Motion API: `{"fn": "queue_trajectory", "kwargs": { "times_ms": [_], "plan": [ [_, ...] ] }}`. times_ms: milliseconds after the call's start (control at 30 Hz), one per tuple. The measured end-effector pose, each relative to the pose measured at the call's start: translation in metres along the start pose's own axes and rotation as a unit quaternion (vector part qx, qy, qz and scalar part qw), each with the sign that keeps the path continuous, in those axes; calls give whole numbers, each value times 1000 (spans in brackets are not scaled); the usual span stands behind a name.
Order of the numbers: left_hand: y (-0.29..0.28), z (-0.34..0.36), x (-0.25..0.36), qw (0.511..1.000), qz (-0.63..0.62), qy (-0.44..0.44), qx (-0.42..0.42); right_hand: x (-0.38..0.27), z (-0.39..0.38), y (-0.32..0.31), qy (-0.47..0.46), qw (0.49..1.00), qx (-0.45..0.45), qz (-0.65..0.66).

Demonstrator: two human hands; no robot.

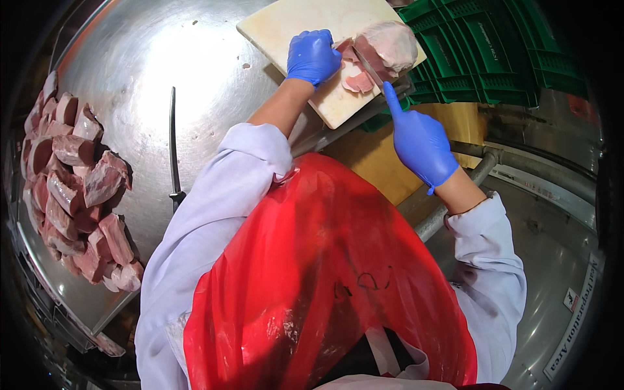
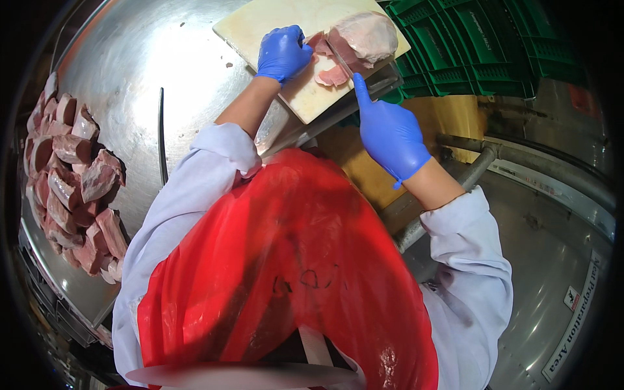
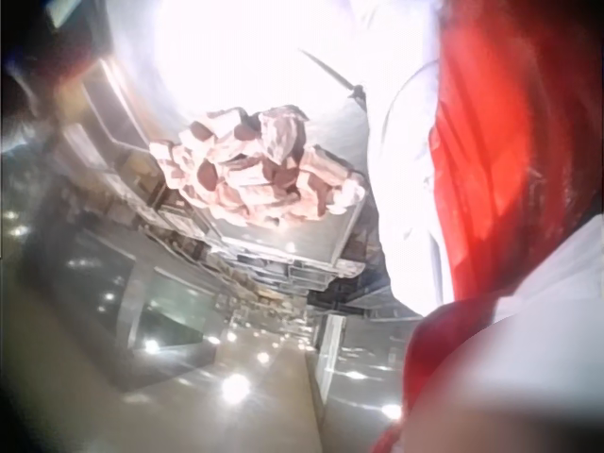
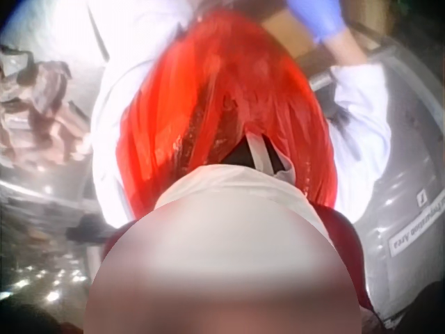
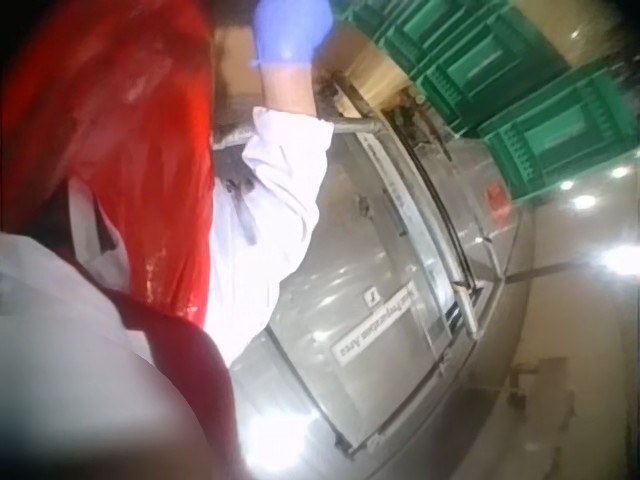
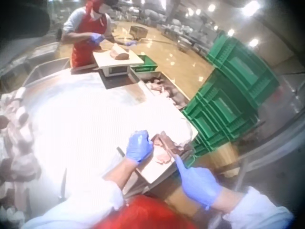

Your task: The person cuts large pieces of raw meat into smaller portions using a knife on a cutting board. The cut pieces are placed on a metal tray to the left.

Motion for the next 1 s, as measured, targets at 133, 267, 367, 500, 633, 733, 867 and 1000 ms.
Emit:
{"fn": "queue_trajectory", "kwargs": {
  "times_ms": [133,267,367,500,633,733,867,1000],
  "plan": [
    [-9,-11,2,998,28,-29,44,29,-1,-7,7,996,46,80],
    [-8,-45,59,966,7,184,183,51,25,-7,-17,957,176,231],
    [37,-56,79,979,100,165,66,41,62,18,-64,937,256,227],
    [39,-55,84,983,99,150,40,44,74,57,-64,953,232,184],
    [37,-59,88,979,145,124,73,49,51,74,-84,973,177,123],
    [39,-59,82,976,170,101,93,62,26,87,-101,980,135,105],
    [33,-58,74,970,217,37,103,81,-9,93,-110,982,73,134],
    [8,-55,58,969,230,-31,90,110,-46,89,-130,974,90,162]
  ]
}}
Point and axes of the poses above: each hand's wrist, its own z-axis towards the middle knuckle, its own y-axis out of the palm, x = y × z, the point moved 5 cm from there along z, towards the middle knuckle, and after that the axes turned 8 degrees about y, right-handed, at the moved point
